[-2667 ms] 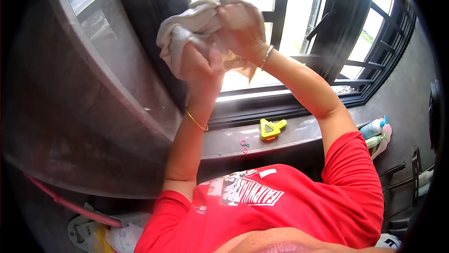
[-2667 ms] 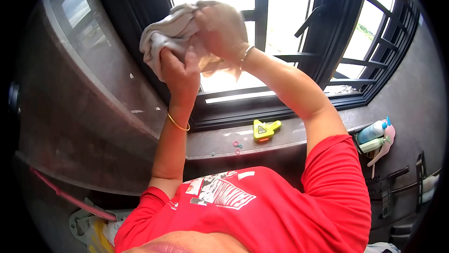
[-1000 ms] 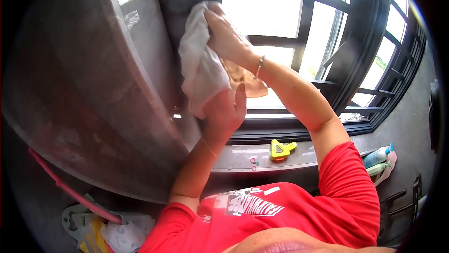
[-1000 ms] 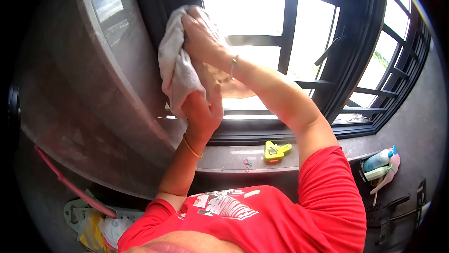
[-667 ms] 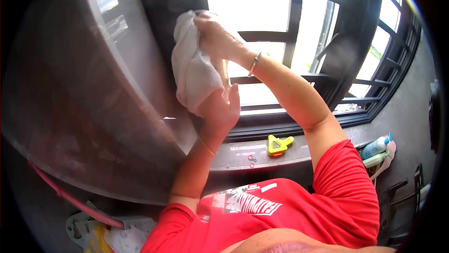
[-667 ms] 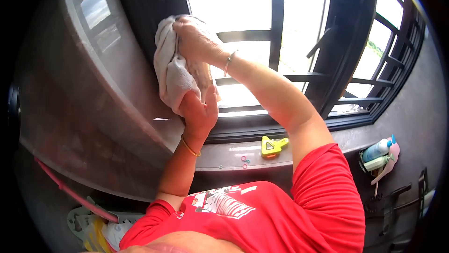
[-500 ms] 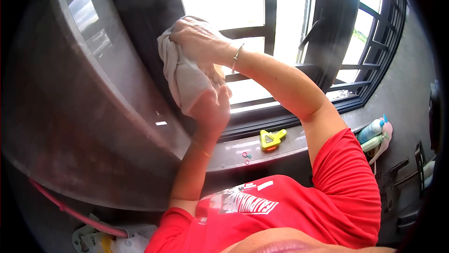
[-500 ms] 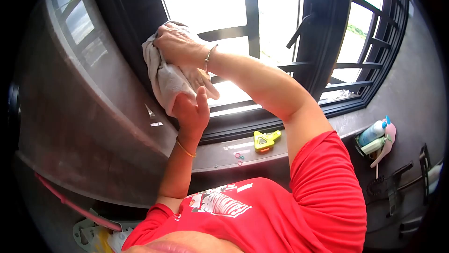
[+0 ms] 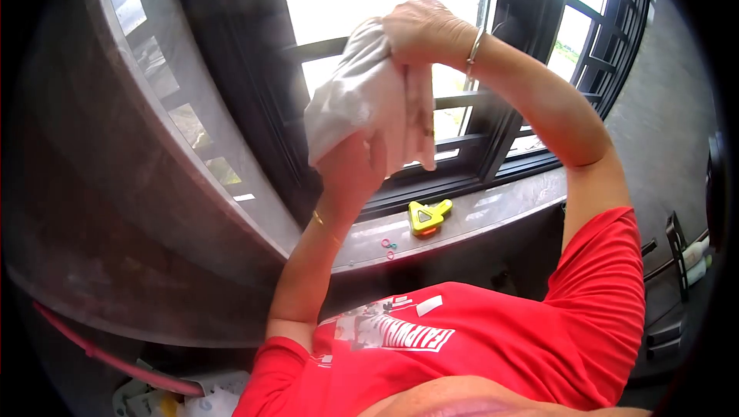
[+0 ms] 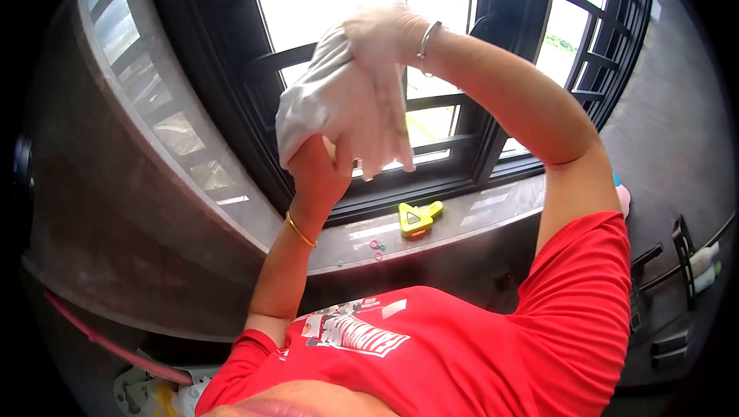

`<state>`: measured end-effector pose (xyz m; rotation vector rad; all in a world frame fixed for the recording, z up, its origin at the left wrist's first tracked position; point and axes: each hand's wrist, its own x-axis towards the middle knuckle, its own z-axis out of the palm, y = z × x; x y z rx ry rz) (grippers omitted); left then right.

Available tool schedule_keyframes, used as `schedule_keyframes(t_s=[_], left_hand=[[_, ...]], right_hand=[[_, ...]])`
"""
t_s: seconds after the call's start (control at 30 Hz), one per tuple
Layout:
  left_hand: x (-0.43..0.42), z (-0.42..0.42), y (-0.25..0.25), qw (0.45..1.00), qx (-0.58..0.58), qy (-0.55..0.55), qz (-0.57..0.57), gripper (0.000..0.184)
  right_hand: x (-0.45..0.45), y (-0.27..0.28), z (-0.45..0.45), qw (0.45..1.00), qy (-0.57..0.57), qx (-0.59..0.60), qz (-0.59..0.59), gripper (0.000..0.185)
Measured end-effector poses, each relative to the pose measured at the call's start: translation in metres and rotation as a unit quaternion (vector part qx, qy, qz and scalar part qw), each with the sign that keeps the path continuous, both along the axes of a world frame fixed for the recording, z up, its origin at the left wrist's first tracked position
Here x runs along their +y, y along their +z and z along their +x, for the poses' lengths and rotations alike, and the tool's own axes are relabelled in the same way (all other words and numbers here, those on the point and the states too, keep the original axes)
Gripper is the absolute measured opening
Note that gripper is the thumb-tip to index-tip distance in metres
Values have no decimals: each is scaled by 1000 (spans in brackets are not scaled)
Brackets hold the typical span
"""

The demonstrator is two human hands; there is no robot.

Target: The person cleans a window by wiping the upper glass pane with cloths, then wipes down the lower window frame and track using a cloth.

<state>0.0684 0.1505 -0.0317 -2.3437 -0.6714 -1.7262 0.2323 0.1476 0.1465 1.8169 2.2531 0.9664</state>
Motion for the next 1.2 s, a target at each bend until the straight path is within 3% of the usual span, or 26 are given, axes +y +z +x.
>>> schedule_keyframes(t_s=[0.07, 0.17, 0.23, 0.3, 0.33, 0.4, 0.47, 0.5, 0.57, 0.6, 0.63, 0.73, 0.77, 0.93, 1.0, 1.13, 1.2], left_hand=[[3, 11, 10, 1000, 10, -18, 19, 47], [14, 27, 31, 994, 15, -21, 103, 40], [19, 33, 55, 990, 7, 1, 143, 36], [42, 44, 67, 972, -42, 15, 230, 29], [46, 50, 79, 976, -57, -3, 210, 30], [50, 56, 94, 989, -12, 56, 134, 31], [73, 61, 113, 984, -4, 10, 176, 34], [63, 60, 125, 997, 54, 6, 60, 36], [81, 65, 121, 995, 63, 27, 72, 36], [87, 67, 119, 992, 75, 53, 86, 36], [89, 66, 116, 991, 86, 46, 96, 35], [77, 63, 111, 982, 127, 61, 124, 33], [73, 62, 106, 984, 118, 50, 125, 29], [68, 63, 93, 974, 120, 106, 162, 21], [66, 63, 94, 989, 108, 75, 62, 18], [68, 67, 99, 986, 124, 88, 62, 16], [81, 65, 89, 981, 109, 98, 128, 13]], right_hand=[[0, -6, 16, 999, 27, 28, 38, 22], [-5, 2, 25, 999, -27, -5, 43, 25], [5, 12, 40, 991, 21, -3, 133, 22], [32, 38, 63, 997, 57, -32, 37, 30], [-20, 56, 16, 989, -117, 68, 51, 18], [7, 38, 40, 993, -30, -9, 110, 20], [22, 12, 53, 985, -9, 21, 172, 21], [26, 7, 55, 969, 25, 47, 240, 23], [32, 0, 58, 969, 42, 43, 240, 22], [24, 0, 51, 967, 65, 43, 243, 31], [10, -3, 44, 980, 14, 85, 182, 29], [21, -44, 50, 960, 89, 173, 203, 29], [3, -39, 42, 969, 49, 191, 149, 30], [0, -54, 40, 960, 22, 221, 169, 33], [1, -59, 35, 944, 16, 282, 169, 36], [8, -77, 38, 931, 21, 311, 189, 38], [13, -91, 40, 905, 64, 361, 217, 43]])
